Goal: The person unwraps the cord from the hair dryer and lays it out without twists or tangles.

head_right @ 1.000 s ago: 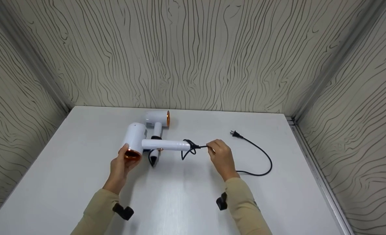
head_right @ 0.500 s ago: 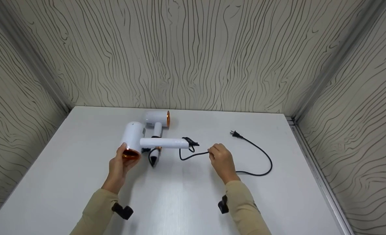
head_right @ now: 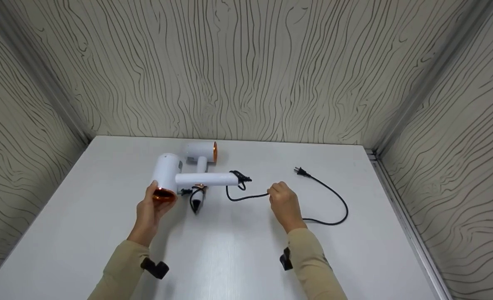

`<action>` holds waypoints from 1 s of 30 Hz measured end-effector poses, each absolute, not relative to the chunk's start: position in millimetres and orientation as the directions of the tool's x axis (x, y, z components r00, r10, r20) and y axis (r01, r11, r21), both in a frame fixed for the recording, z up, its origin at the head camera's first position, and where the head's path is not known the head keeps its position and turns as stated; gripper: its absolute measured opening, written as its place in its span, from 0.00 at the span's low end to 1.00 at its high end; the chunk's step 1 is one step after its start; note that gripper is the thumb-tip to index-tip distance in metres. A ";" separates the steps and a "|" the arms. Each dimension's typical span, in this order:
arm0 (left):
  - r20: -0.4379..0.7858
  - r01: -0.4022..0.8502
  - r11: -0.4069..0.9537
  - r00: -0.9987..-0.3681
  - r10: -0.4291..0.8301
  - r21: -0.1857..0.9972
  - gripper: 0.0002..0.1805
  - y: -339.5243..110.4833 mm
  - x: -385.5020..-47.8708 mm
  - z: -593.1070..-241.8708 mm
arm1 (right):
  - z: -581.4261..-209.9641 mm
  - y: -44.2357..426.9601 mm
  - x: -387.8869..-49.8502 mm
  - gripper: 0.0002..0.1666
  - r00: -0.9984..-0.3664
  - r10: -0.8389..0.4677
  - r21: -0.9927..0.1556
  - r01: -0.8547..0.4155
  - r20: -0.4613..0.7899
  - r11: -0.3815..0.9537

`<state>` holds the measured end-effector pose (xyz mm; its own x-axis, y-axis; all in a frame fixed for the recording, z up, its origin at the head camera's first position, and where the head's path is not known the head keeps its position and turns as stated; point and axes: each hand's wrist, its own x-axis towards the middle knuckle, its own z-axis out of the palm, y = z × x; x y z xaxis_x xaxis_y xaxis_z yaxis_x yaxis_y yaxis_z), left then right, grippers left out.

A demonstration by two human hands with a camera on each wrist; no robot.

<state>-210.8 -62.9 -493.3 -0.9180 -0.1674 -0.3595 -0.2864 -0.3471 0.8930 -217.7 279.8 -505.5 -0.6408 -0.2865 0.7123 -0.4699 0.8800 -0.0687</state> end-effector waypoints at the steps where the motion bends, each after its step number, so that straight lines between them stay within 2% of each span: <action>1: -0.353 -0.278 -0.353 -0.920 -0.169 0.894 0.44 -62.7 -210.5 -493.1 | -506.5 279.1 -218.0 0.15 -0.636 -0.300 -0.058 -0.478 0.712 0.876; 7: -0.317 -0.235 -0.370 -0.931 -0.180 0.899 0.42 -62.6 -209.2 -492.6 | -516.4 269.6 -216.9 0.16 -0.636 -0.342 -0.048 -0.513 0.692 0.857; 13: -0.323 -0.236 -0.391 -0.931 -0.173 0.890 0.43 -62.7 -208.4 -489.8 | -533.6 263.8 -215.4 0.16 -0.664 -0.351 -0.086 -0.531 0.660 0.843; 22: -0.332 -0.243 -0.391 -0.927 -0.176 0.887 0.43 -63.6 -206.9 -490.3 | -551.9 274.5 -211.2 0.12 -0.814 -0.277 -0.187 -0.419 0.510 0.888; 30: -0.341 -0.258 -0.374 -0.924 -0.175 0.891 0.43 -61.2 -207.5 -491.3 | -560.4 289.2 -208.5 0.09 -0.883 -0.209 -0.233 -0.328 0.421 0.915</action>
<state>-207.5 -61.2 -491.3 -0.9235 -0.1752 -0.3412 -0.2581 -0.3741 0.8908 -208.5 289.2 -560.4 -0.8826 -0.2095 0.4209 -0.3284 0.9153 -0.2332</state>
